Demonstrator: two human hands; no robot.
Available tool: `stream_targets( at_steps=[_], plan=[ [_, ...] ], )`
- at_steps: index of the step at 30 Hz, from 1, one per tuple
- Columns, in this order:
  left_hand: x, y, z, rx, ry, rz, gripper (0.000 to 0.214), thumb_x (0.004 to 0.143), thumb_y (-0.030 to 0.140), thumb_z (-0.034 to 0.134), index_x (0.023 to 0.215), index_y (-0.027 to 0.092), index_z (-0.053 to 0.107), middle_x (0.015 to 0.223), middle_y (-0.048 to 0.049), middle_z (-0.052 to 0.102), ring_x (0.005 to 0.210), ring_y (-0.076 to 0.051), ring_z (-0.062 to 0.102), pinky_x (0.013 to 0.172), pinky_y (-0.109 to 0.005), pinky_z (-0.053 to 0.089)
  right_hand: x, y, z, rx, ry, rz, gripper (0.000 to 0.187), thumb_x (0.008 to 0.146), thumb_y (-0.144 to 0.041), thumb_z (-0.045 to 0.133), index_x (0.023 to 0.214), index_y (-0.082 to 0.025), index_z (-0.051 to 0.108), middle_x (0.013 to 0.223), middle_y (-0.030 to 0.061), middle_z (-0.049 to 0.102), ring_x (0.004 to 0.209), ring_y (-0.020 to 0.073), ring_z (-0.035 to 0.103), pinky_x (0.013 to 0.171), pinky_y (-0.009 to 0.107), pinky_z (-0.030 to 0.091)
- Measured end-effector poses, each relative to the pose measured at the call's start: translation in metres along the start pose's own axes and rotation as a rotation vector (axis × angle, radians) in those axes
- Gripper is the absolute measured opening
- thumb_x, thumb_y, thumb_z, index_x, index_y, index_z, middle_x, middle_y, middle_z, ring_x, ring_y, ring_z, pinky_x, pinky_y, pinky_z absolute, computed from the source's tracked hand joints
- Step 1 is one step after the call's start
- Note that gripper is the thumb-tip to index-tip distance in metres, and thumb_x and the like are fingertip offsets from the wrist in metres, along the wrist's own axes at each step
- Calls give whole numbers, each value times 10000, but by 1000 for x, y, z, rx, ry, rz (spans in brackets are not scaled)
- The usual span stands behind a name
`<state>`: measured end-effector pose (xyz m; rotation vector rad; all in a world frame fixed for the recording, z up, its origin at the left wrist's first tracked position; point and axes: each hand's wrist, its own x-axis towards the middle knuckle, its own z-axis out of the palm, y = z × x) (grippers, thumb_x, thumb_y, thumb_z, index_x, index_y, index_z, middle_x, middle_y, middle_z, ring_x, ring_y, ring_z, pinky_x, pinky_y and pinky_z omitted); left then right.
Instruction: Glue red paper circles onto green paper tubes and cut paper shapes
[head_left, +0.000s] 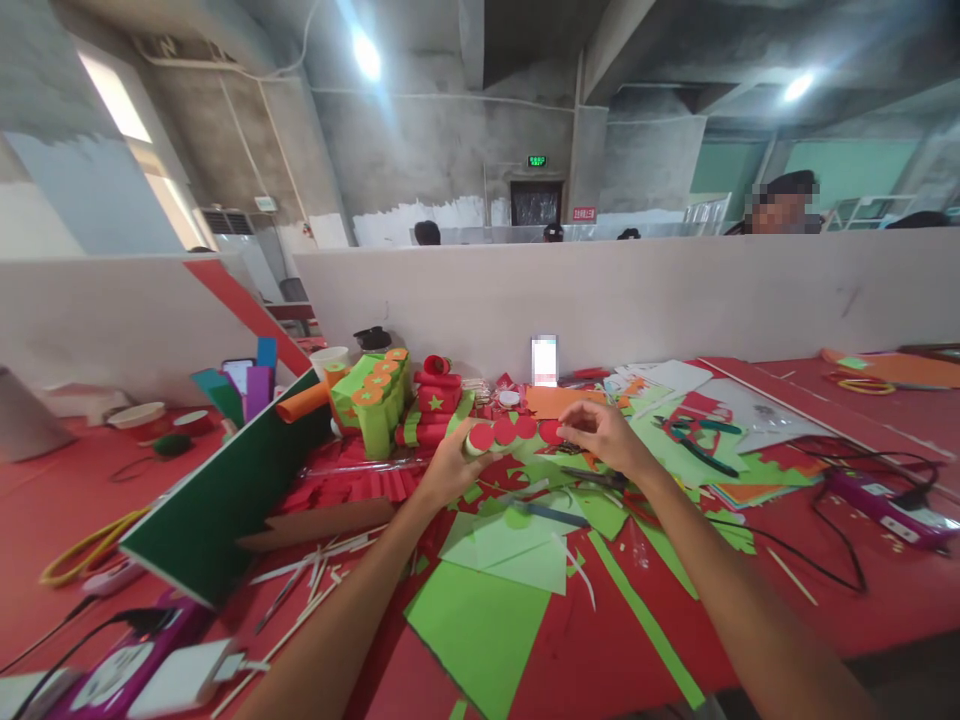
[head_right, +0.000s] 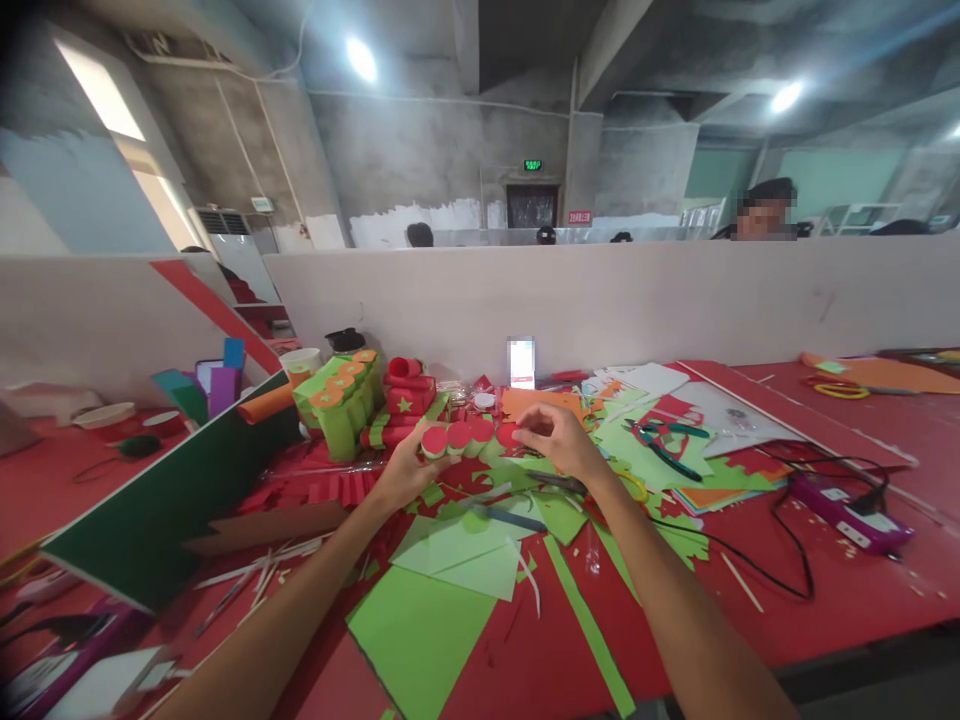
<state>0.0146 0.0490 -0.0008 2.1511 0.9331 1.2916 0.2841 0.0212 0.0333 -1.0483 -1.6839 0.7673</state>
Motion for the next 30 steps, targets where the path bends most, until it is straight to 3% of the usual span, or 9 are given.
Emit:
stream_targets(
  at_steps=[4, 8, 10, 14, 19, 23, 30],
  plan=[
    [1, -2, 0, -29, 1, -20, 368, 778, 374, 725, 1072, 192, 601, 1058, -60, 683, 986, -236, 642, 901, -351, 498, -3, -5, -8, 23, -57, 9, 283, 745, -416, 760, 824, -184, 618, 751, 3, 640, 674, 145, 605, 626, 263, 490],
    [3, -9, 1, -75, 44, -76, 356, 752, 371, 737, 1024, 184, 603, 1024, -64, 681, 954, -233, 648, 878, -351, 510, -8, -7, -22, -14, -342, 35, 316, 703, -419, 795, 766, -181, 598, 728, -5, 632, 683, 150, 612, 645, 267, 491],
    [4, -12, 1, -85, 66, -85, 352, 744, 355, 737, 1021, 183, 604, 1020, -61, 678, 946, -227, 648, 874, -345, 510, -9, -6, -22, -100, -394, 46, 312, 712, -429, 787, 770, -183, 605, 718, -10, 630, 659, 145, 597, 616, 259, 474],
    [4, -13, 1, -82, 66, -81, 342, 754, 342, 725, 1031, 184, 599, 1013, -53, 673, 937, -216, 645, 876, -338, 504, -8, -3, -8, -323, -150, -103, 268, 796, -457, 716, 824, -201, 642, 710, -7, 613, 604, 136, 533, 564, 258, 427],
    [3, -4, 2, -85, 34, -72, 384, 743, 364, 736, 1050, 178, 597, 1050, -67, 685, 968, -235, 647, 886, -351, 509, -7, -8, 11, -519, 69, -387, 157, 887, -370, 635, 901, -216, 660, 867, 47, 660, 769, 184, 600, 707, 299, 471],
    [2, 4, 3, -63, 20, -67, 379, 765, 385, 723, 1059, 185, 592, 1047, -60, 693, 963, -233, 653, 868, -335, 513, -9, -10, 22, -670, 155, -414, 121, 890, -333, 625, 929, -225, 660, 941, 70, 677, 916, 234, 622, 806, 333, 477],
    [2, 8, 3, -19, 14, -68, 334, 777, 401, 706, 1009, 192, 588, 963, -29, 695, 880, -212, 652, 804, -307, 511, -9, -11, 30, -815, 203, -393, 101, 899, -273, 572, 848, -229, 647, 898, 70, 687, 910, 242, 615, 791, 343, 471]
  ],
)
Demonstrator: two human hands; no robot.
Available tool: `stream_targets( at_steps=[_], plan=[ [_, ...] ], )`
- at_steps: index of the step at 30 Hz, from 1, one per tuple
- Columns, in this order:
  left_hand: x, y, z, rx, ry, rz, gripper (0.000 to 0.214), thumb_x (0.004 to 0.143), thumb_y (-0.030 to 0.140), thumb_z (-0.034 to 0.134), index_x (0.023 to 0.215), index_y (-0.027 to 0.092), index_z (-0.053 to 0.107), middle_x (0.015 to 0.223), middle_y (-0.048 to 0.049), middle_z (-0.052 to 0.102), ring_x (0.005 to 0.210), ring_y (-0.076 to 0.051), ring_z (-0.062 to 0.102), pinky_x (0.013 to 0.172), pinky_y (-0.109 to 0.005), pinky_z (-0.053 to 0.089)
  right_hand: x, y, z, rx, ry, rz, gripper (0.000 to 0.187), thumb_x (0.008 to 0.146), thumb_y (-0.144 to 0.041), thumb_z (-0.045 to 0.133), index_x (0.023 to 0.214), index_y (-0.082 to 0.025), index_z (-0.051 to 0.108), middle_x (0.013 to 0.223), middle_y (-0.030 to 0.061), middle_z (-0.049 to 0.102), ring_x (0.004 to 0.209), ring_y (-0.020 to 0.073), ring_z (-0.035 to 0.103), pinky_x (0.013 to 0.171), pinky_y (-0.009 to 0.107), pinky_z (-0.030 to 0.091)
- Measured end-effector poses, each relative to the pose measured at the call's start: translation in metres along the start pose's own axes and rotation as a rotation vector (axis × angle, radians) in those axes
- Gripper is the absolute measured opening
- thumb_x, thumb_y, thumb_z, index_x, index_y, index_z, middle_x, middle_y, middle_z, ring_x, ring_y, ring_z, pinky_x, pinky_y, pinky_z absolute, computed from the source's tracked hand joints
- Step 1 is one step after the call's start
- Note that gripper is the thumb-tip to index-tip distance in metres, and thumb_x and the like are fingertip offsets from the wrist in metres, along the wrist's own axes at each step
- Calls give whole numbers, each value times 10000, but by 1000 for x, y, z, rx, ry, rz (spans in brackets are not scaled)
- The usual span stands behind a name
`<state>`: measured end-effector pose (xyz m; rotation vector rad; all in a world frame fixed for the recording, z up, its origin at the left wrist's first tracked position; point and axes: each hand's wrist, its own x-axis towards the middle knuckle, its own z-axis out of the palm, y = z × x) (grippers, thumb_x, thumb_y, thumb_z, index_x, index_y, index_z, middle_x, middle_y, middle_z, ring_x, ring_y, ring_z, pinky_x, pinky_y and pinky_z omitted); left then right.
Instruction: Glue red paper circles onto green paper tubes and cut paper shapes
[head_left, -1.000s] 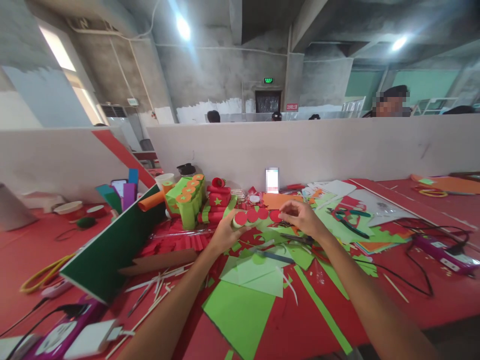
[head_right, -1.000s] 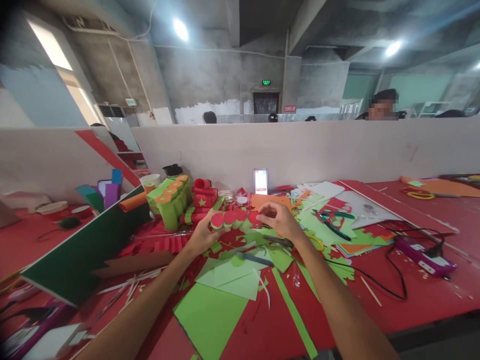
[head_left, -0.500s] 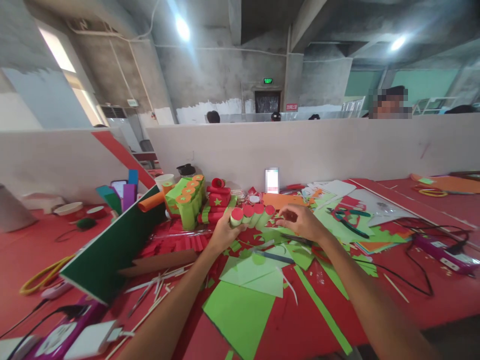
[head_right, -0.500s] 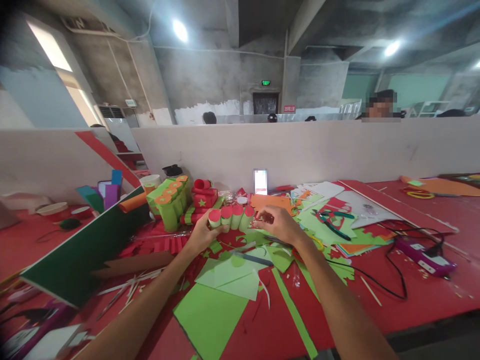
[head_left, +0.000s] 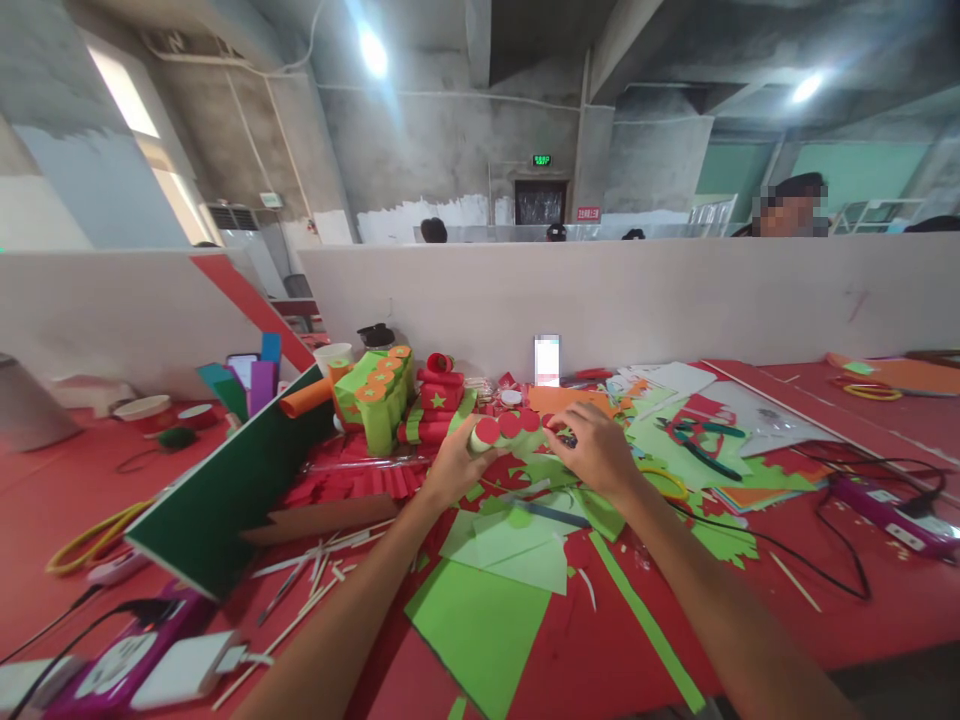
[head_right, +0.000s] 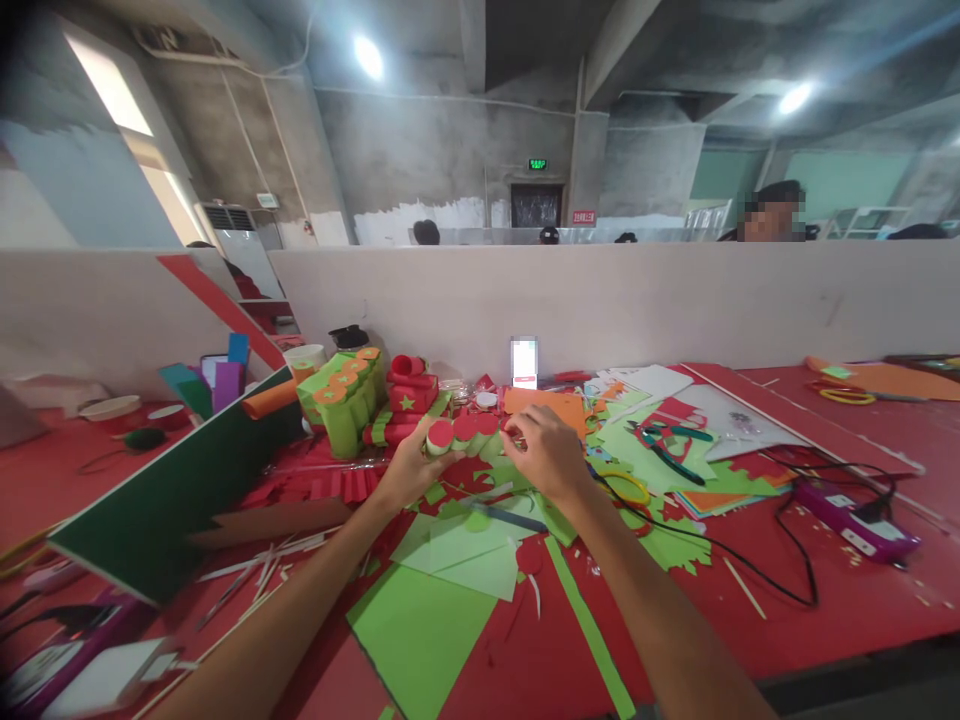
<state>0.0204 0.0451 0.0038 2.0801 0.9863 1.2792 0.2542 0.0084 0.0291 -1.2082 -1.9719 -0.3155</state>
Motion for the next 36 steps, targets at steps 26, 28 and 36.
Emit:
stream_targets(
  at_steps=[26, 28, 36],
  plan=[
    [0, 2, -2, 9, -13, 7, 317, 773, 372, 715, 1006, 187, 608, 926, -20, 694, 840, -193, 643, 765, -280, 506, 4, 11, 4, 136, -43, 73, 136, 919, -254, 494, 833, -212, 591, 852, 63, 650, 819, 213, 591, 713, 312, 447],
    [1, 1, -2, 0, -5, 8, 338, 765, 378, 720, 1018, 184, 608, 955, -28, 690, 884, -203, 642, 800, -292, 507, 7, 32, 0, 311, 59, 250, 157, 907, -325, 513, 843, -206, 593, 816, 49, 635, 753, 194, 582, 683, 304, 456],
    [1, -8, 0, -54, 34, -34, 364, 730, 373, 742, 1015, 185, 614, 1010, -52, 696, 937, -233, 649, 837, -326, 513, -12, 139, -34, 621, 477, 810, 296, 758, -491, 558, 687, -232, 433, 556, -72, 367, 455, 93, 322, 391, 205, 294]
  ],
)
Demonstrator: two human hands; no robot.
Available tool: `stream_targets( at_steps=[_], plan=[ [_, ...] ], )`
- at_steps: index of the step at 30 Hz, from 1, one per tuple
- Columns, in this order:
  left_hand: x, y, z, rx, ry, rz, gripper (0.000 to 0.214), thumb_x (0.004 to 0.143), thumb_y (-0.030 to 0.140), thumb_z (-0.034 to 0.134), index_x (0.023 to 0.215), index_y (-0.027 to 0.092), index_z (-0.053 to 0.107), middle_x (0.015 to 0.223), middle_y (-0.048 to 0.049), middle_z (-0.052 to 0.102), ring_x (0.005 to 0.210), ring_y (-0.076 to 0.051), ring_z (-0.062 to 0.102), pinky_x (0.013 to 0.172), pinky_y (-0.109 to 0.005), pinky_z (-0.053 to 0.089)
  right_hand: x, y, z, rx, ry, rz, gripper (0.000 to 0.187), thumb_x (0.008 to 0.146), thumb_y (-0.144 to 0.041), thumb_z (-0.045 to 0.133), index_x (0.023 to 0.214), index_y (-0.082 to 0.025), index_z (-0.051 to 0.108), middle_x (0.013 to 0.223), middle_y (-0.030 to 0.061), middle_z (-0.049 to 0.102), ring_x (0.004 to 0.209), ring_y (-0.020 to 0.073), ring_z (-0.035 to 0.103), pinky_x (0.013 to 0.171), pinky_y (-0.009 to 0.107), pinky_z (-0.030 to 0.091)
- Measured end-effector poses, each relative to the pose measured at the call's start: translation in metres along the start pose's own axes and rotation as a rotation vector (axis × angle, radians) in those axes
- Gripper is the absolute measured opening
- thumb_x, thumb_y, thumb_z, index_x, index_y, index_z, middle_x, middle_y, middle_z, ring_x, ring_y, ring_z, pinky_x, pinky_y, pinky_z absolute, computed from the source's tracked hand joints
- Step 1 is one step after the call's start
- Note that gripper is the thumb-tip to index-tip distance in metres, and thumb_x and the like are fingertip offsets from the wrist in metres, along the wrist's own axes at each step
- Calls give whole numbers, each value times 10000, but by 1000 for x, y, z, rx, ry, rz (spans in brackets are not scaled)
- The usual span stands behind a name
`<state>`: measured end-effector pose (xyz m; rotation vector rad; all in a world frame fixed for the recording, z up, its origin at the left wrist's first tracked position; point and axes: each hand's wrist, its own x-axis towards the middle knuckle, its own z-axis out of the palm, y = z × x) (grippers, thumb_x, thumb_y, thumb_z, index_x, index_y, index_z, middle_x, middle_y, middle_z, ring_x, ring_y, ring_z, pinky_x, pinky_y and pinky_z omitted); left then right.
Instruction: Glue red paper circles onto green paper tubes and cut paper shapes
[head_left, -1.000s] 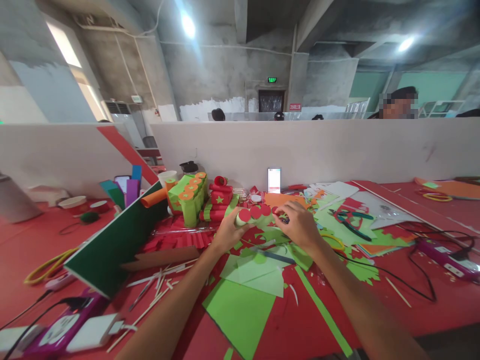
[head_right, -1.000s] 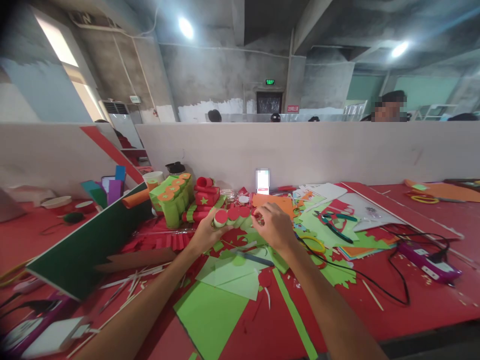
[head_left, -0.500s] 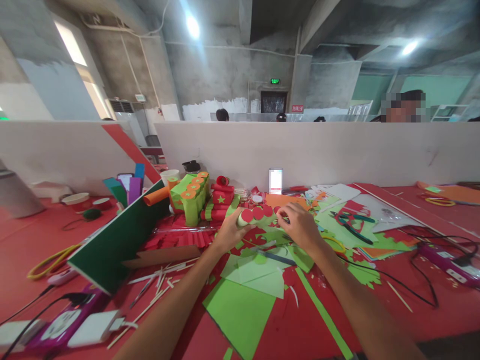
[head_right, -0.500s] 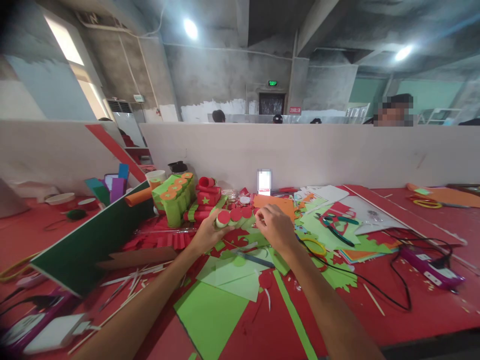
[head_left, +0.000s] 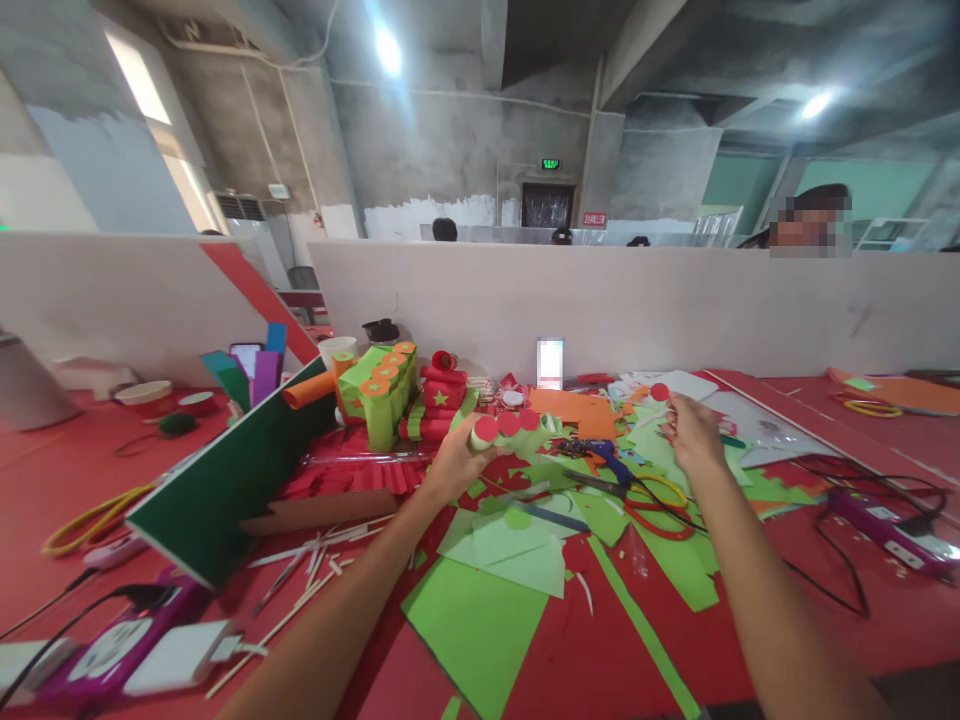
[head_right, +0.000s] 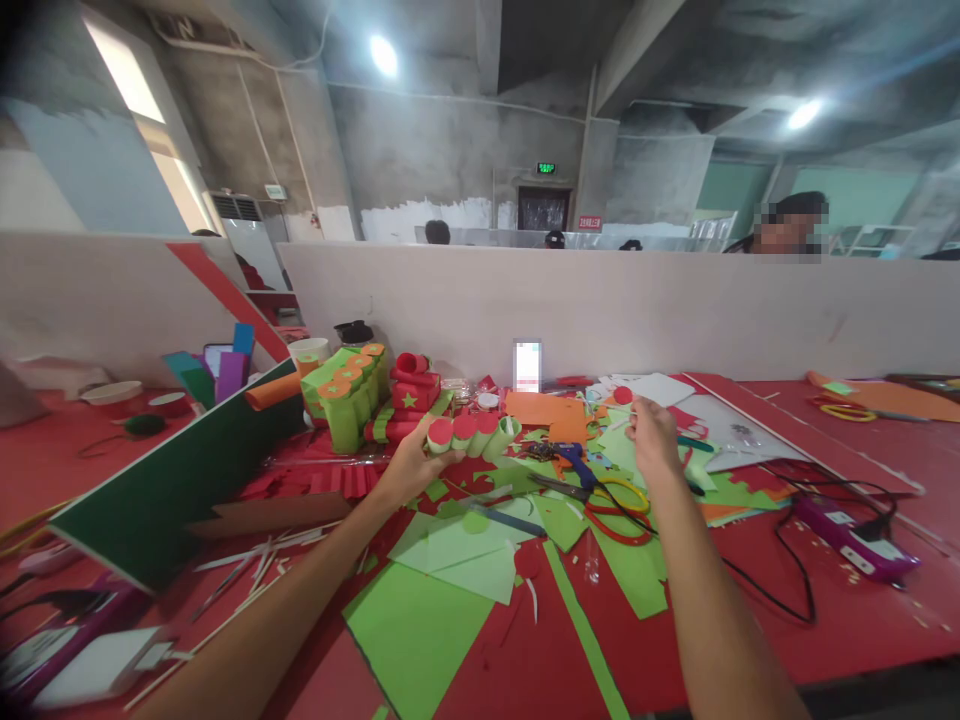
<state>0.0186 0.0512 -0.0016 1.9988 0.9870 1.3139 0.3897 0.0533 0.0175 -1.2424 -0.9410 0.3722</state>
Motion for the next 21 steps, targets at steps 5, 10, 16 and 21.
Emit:
stream_targets(
  at_steps=[5, 10, 16, 21],
  plan=[
    [2, -7, -2, -21, 26, 1, 330, 746, 347, 718, 1012, 184, 613, 1000, -56, 680, 931, -225, 643, 853, -339, 510, 8, 11, -13, -131, -86, 40, 323, 716, -521, 589, 671, -212, 505, 504, -79, 362, 424, 86, 323, 376, 204, 298],
    [4, -11, -2, -74, 80, -13, 320, 730, 327, 741, 982, 183, 607, 964, -42, 677, 882, -205, 644, 812, -319, 513, 10, 20, -20, -399, -202, 40, 290, 729, -467, 613, 695, -179, 623, 492, -40, 477, 475, 125, 451, 446, 226, 358],
    [5, -13, -2, -148, 111, -29, 388, 676, 291, 790, 992, 184, 592, 957, -37, 679, 863, -205, 645, 782, -319, 526, 10, 32, -29, -759, -281, 47, 190, 737, -307, 608, 590, -191, 644, 515, 20, 583, 606, 208, 596, 561, 265, 377],
    [5, -12, -2, -135, 92, -18, 387, 676, 276, 787, 1003, 185, 600, 970, -36, 675, 881, -205, 643, 795, -313, 522, 14, 29, -33, -980, -256, 19, 133, 758, -234, 579, 725, -180, 696, 680, 89, 684, 714, 250, 639, 613, 291, 374]
  ],
)
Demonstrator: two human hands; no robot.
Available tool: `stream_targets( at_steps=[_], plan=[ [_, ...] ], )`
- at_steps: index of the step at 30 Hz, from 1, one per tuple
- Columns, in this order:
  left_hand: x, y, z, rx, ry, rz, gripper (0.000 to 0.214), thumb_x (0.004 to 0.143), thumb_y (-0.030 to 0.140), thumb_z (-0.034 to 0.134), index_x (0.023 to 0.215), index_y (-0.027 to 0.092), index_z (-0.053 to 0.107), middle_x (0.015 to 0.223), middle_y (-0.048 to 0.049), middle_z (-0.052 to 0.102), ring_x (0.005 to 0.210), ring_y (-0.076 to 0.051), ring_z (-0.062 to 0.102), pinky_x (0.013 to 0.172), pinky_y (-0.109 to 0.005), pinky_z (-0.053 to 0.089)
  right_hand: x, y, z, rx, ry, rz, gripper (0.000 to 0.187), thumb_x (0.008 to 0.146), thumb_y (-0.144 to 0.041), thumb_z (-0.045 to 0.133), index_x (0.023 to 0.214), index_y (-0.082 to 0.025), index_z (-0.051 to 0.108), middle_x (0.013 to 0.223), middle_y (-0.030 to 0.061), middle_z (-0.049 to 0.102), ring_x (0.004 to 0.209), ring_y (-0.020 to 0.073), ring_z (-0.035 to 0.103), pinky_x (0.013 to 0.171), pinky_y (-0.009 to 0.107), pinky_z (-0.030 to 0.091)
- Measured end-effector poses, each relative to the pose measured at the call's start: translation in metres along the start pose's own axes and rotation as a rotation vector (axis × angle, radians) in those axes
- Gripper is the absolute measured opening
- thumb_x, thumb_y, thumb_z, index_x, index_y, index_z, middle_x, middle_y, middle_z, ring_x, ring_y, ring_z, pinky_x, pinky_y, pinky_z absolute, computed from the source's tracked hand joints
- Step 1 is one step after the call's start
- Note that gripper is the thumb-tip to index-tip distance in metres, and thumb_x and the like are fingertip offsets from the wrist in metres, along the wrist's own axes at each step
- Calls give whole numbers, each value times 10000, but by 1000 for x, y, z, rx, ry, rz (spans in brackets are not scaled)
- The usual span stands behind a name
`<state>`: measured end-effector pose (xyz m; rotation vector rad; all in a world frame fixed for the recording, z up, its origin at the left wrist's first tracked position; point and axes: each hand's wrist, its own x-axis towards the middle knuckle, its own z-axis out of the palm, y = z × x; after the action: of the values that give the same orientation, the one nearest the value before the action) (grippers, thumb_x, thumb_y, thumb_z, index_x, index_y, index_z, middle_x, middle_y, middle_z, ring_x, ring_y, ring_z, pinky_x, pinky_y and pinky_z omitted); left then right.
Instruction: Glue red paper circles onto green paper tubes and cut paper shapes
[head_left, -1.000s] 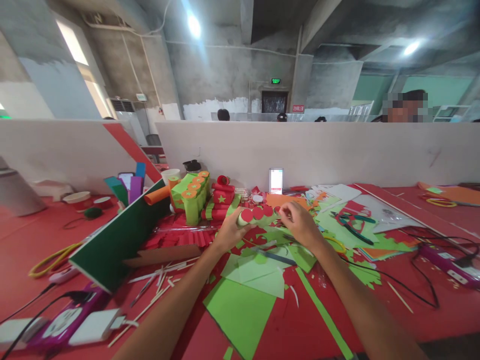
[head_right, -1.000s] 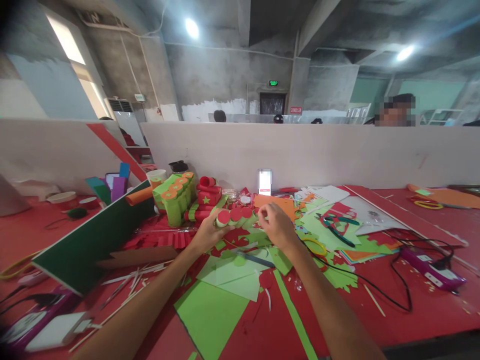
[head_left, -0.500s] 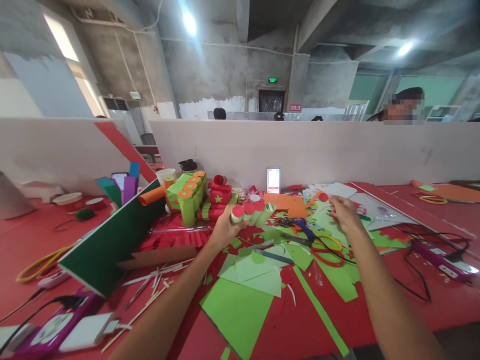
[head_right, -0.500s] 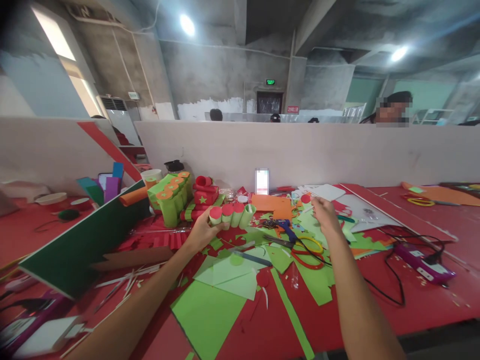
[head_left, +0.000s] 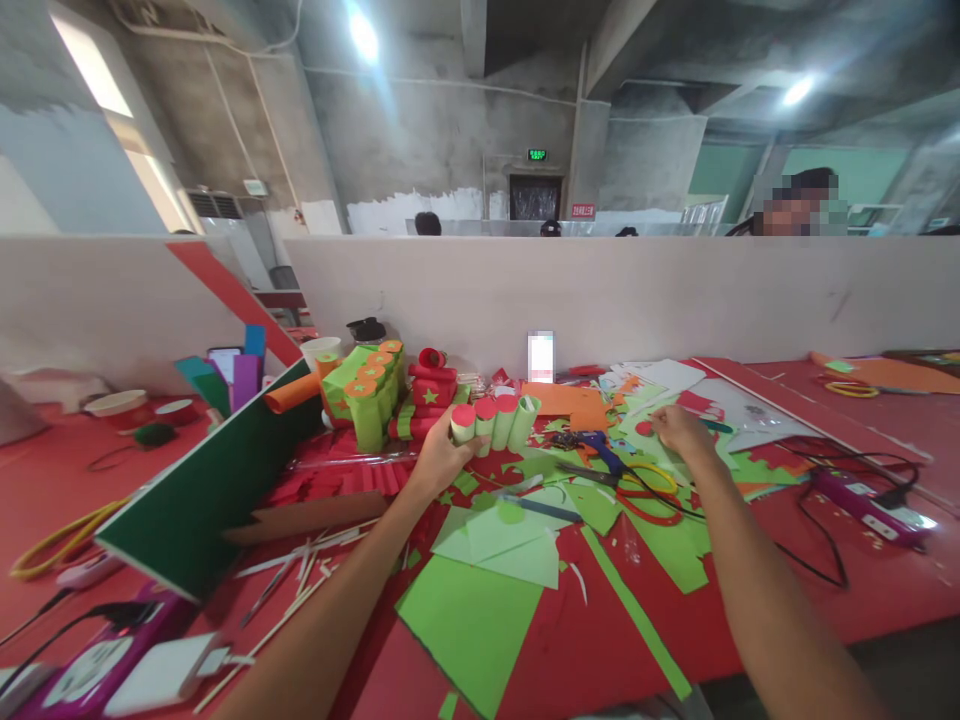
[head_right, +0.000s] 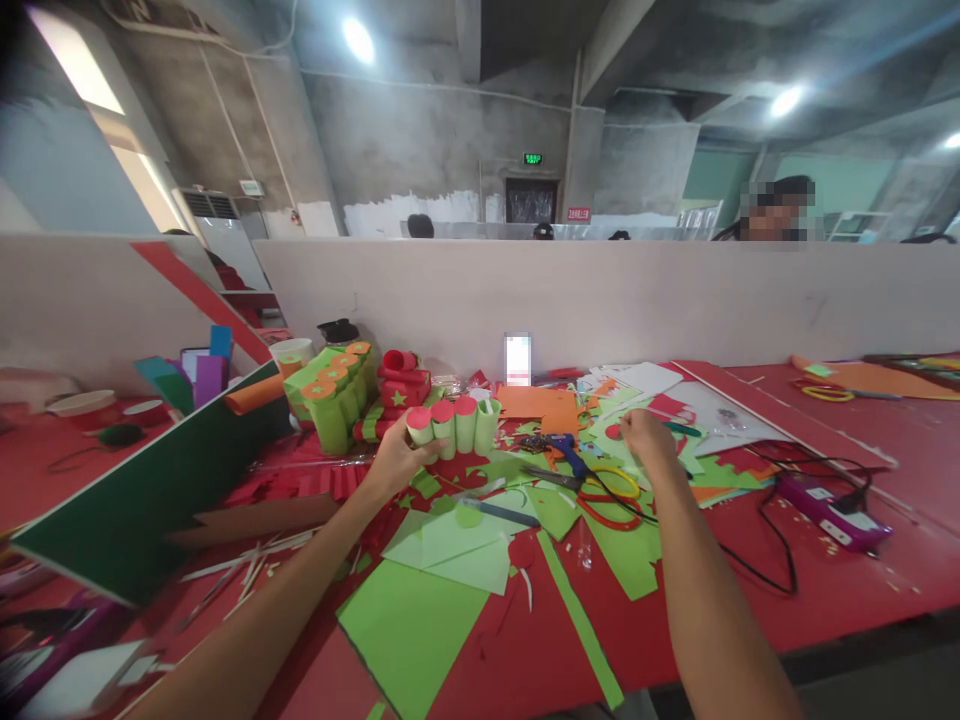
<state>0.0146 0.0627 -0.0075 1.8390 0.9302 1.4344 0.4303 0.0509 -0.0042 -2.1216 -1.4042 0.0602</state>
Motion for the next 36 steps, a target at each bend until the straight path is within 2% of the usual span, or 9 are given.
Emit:
stream_targets(
  at_steps=[6, 11, 15, 17, 20, 23, 26, 30, 36],
  plan=[
    [0, -3, 0, 7, -4, -16, 424, 661, 280, 792, 1027, 176, 606, 989, -49, 680, 880, -213, 651, 798, -325, 527, -1, -13, -13, -95, 57, -59, 233, 826, -290, 544, 1009, -214, 666, 865, 60, 733, 754, 233, 638, 586, 280, 348],
    [0, -4, -1, 3, 1, -16, 384, 668, 279, 780, 995, 177, 605, 960, -34, 682, 872, -205, 648, 799, -322, 529, -6, -9, -19, -147, 156, -89, 207, 829, -312, 554, 982, -218, 659, 822, 54, 730, 732, 237, 639, 569, 283, 335],
    [0, -4, 0, -12, -3, -20, 384, 676, 296, 775, 999, 173, 607, 969, -42, 688, 880, -211, 654, 794, -324, 535, -6, -10, -23, 7, 141, -182, 229, 841, -372, 545, 877, -190, 680, 832, 71, 726, 733, 229, 637, 614, 286, 393],
    [0, -3, 1, -28, -5, -34, 391, 692, 313, 764, 1020, 171, 603, 990, -50, 694, 896, -217, 661, 798, -327, 538, -10, -19, -25, 146, -12, -316, 323, 863, -444, 517, 841, -175, 693, 825, 73, 724, 725, 220, 632, 632, 288, 420],
    [0, -2, 1, -38, 1, -64, 416, 700, 330, 759, 1047, 169, 595, 1012, -56, 699, 903, -222, 667, 792, -329, 543, -25, -44, -26, 280, -421, -543, 444, 888, -529, 482, 839, -160, 723, 825, 63, 726, 738, 212, 629, 652, 285, 440],
    [0, -2, 1, -35, 2, -75, 416, 695, 333, 761, 1039, 168, 596, 1007, -55, 703, 896, -224, 670, 788, -332, 544, -49, -75, -21, 286, -733, -693, 364, 870, -492, 569, 901, -176, 746, 890, 52, 737, 809, 207, 640, 717, 277, 452],
    [0, -2, 2, -42, 9, -79, 404, 698, 335, 753, 1029, 166, 595, 982, -50, 705, 881, -223, 668, 778, -331, 545, -74, -105, -8, 249, -786, -747, 281, 852, -432, 628, 976, -209, 746, 921, 40, 739, 772, 192, 636, 678, 267, 444],
    [0, -2, 3, -35, 18, -94, 419, 688, 345, 762, 1026, 167, 592, 971, -47, 705, 871, -222, 667, 775, -329, 547, -100, -133, 13, 241, -818, -957, 218, 863, -366, 645, 1011, -232, 731, 1036, 43, 713, 883, 193, 631, 733, 261, 428],
    [-1, -7, 4, -54, 6, -92, 431, 696, 345, 763, 1045, 166, 583, 1001, -61, 698, 899, -223, 661, 805, -344, 545, -103, -131, 29, 15, -1059, -1125, 366, 702, -371, 804, 1021, -228, 699, 865, -1, 613, 730, 149, 546, 595, 217, 352]
  ],
)
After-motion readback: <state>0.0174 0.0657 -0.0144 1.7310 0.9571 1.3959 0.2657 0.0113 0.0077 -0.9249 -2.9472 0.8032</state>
